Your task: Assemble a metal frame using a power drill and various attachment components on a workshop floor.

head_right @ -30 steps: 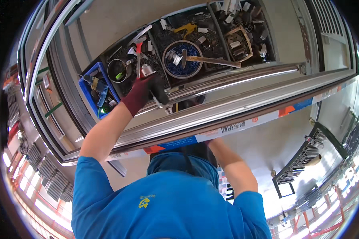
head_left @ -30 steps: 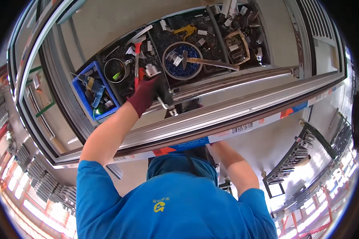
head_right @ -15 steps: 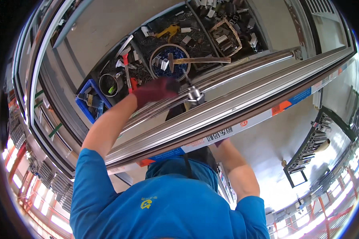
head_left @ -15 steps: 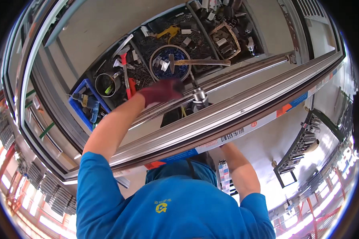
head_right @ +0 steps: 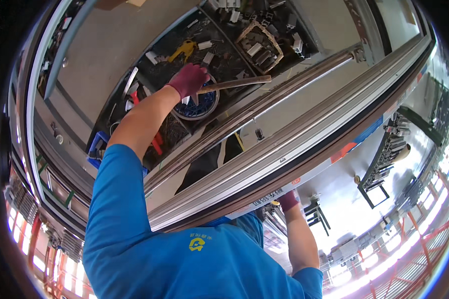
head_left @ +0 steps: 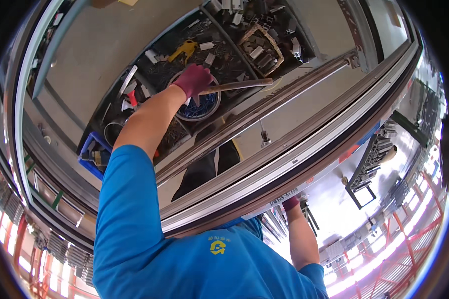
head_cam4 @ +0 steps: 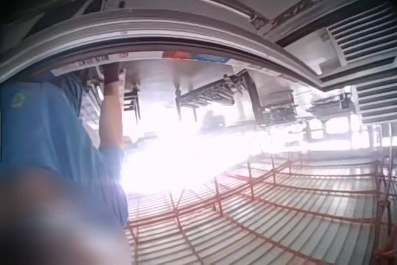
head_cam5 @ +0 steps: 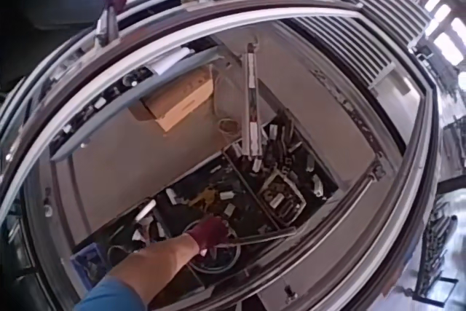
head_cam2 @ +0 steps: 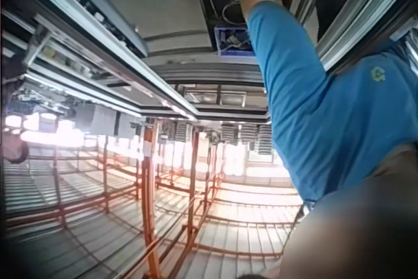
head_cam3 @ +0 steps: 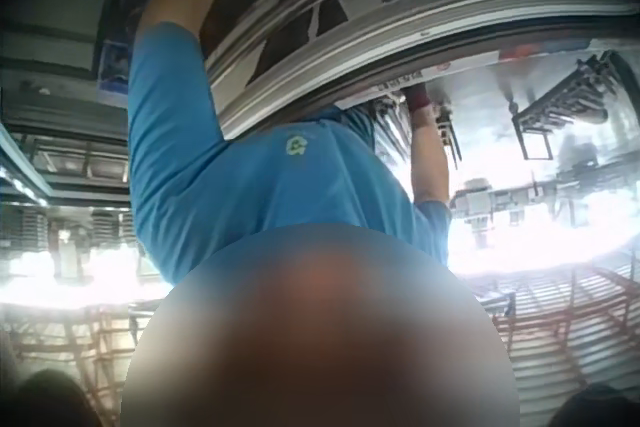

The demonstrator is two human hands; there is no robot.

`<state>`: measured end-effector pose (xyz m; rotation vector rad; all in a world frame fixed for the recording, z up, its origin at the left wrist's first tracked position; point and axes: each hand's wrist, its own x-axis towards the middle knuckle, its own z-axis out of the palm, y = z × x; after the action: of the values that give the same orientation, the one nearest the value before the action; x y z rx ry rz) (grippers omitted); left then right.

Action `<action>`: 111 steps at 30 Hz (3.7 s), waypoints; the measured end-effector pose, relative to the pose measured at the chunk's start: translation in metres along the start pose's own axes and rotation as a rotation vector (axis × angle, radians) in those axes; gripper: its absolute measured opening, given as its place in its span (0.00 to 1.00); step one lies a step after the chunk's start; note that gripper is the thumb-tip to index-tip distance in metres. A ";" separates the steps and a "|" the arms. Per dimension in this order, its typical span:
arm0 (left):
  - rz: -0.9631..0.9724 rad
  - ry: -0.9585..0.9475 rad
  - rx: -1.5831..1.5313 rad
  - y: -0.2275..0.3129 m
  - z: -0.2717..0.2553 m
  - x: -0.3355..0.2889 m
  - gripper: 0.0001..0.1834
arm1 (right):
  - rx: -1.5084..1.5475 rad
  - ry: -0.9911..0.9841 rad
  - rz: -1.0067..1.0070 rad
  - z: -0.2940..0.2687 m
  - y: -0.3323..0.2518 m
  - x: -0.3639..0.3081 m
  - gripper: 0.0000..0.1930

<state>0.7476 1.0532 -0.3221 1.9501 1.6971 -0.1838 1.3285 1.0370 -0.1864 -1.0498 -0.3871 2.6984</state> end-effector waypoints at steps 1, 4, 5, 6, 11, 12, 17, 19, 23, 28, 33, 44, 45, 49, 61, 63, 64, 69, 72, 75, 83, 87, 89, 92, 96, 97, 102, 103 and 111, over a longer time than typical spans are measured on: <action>0.019 0.004 0.002 0.000 0.002 0.004 0.15 | 0.140 0.056 0.026 0.001 0.005 -0.003 0.32; -0.036 -0.026 0.049 0.000 0.006 0.007 0.15 | -0.277 0.163 -0.035 0.034 0.004 0.003 0.29; -0.042 -0.035 0.045 0.000 0.005 0.006 0.15 | -0.329 0.150 -0.056 0.042 0.006 0.005 0.28; -0.050 -0.045 0.042 -0.001 0.005 0.004 0.14 | -0.603 0.123 -0.088 0.050 0.004 0.005 0.27; 0.021 -0.001 -0.048 -0.027 0.017 -0.008 0.12 | -0.330 0.300 0.023 0.083 0.001 0.017 0.27; 0.025 0.064 -0.154 -0.030 0.015 -0.012 0.12 | -0.494 0.285 -0.011 0.084 0.001 0.018 0.26; -0.163 0.375 -0.439 -0.006 -0.011 -0.047 0.12 | -1.424 0.190 -0.021 0.064 0.007 0.017 0.36; -0.245 0.450 -0.534 0.003 -0.020 -0.069 0.14 | -1.602 0.241 -0.076 0.093 -0.001 0.032 0.28; -0.423 0.508 -0.612 0.024 -0.031 -0.099 0.16 | -1.472 0.223 -0.081 0.162 -0.035 0.042 0.27; -0.531 0.545 -0.933 0.053 -0.064 -0.140 0.17 | -1.487 0.314 0.067 0.162 -0.053 0.000 0.38; -0.437 0.795 -2.061 0.148 -0.179 -0.198 0.10 | -1.322 0.454 -0.038 0.152 -0.066 -0.091 0.38; -0.108 1.029 -2.074 0.354 -0.298 -0.261 0.12 | -1.162 -0.078 -0.376 0.307 -0.122 -0.148 0.30; -0.067 1.050 -2.055 0.365 -0.303 -0.264 0.11 | -1.160 -0.094 -0.386 0.311 -0.123 -0.149 0.30; -0.089 1.098 -2.007 0.389 -0.307 -0.280 0.11 | -1.272 -0.220 -0.385 0.320 -0.125 -0.157 0.30; -0.059 1.158 -1.933 0.377 -0.297 -0.297 0.11 | -1.197 -0.282 -0.282 0.325 -0.119 -0.149 0.27; -0.076 1.178 -1.880 0.366 -0.299 -0.297 0.12 | -1.230 -0.288 -0.308 0.335 -0.118 -0.141 0.28; -0.102 1.139 -1.927 0.364 -0.300 -0.298 0.11 | -1.328 -0.229 -0.388 0.341 -0.114 -0.141 0.28; -0.225 1.263 -1.924 0.333 -0.317 -0.290 0.10 | -1.553 -0.101 -0.616 0.377 -0.104 -0.112 0.30; -0.138 1.337 -1.904 0.300 -0.328 -0.293 0.10 | -1.511 -0.100 -0.662 0.405 -0.103 -0.088 0.29; -0.085 1.356 -1.926 0.257 -0.344 -0.295 0.12 | -1.367 -0.195 -0.499 0.439 -0.111 -0.058 0.27; -0.268 1.367 -1.806 0.129 -0.350 -0.312 0.18 | -0.798 -0.335 -0.239 0.525 -0.132 0.059 0.31; -0.531 1.307 -1.151 0.004 -0.341 -0.314 0.16 | -0.948 -0.265 -0.305 0.569 -0.146 0.133 0.29; -0.598 1.317 -0.588 -0.063 -0.348 -0.303 0.15 | -1.036 -0.226 -0.293 0.578 -0.149 0.166 0.28; -0.689 1.214 -0.152 -0.149 -0.380 -0.292 0.22 | -1.070 -0.192 -0.144 0.574 -0.145 0.214 0.28; -0.649 1.088 0.041 -0.218 -0.413 -0.257 0.20 | -0.987 -0.198 -0.092 0.566 -0.130 0.247 0.30; -0.647 1.088 0.039 -0.229 -0.422 -0.245 0.20 | -0.988 -0.195 -0.092 0.565 -0.128 0.254 0.30; -0.372 0.672 0.131 -0.263 -0.458 -0.201 0.22 | -1.030 -0.121 -0.051 0.567 -0.123 0.291 0.32; -0.419 0.505 0.082 -0.259 -0.464 -0.188 0.23 | -1.076 -0.112 -0.082 0.564 -0.124 0.298 0.32; -0.560 0.082 -0.038 -0.258 -0.482 -0.158 0.42 | -1.072 -0.179 -0.112 0.567 -0.128 0.329 0.30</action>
<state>0.3539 1.1613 0.0749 1.4279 2.2487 -0.2733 0.7172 1.1622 0.0509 -0.8961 -1.9764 2.4094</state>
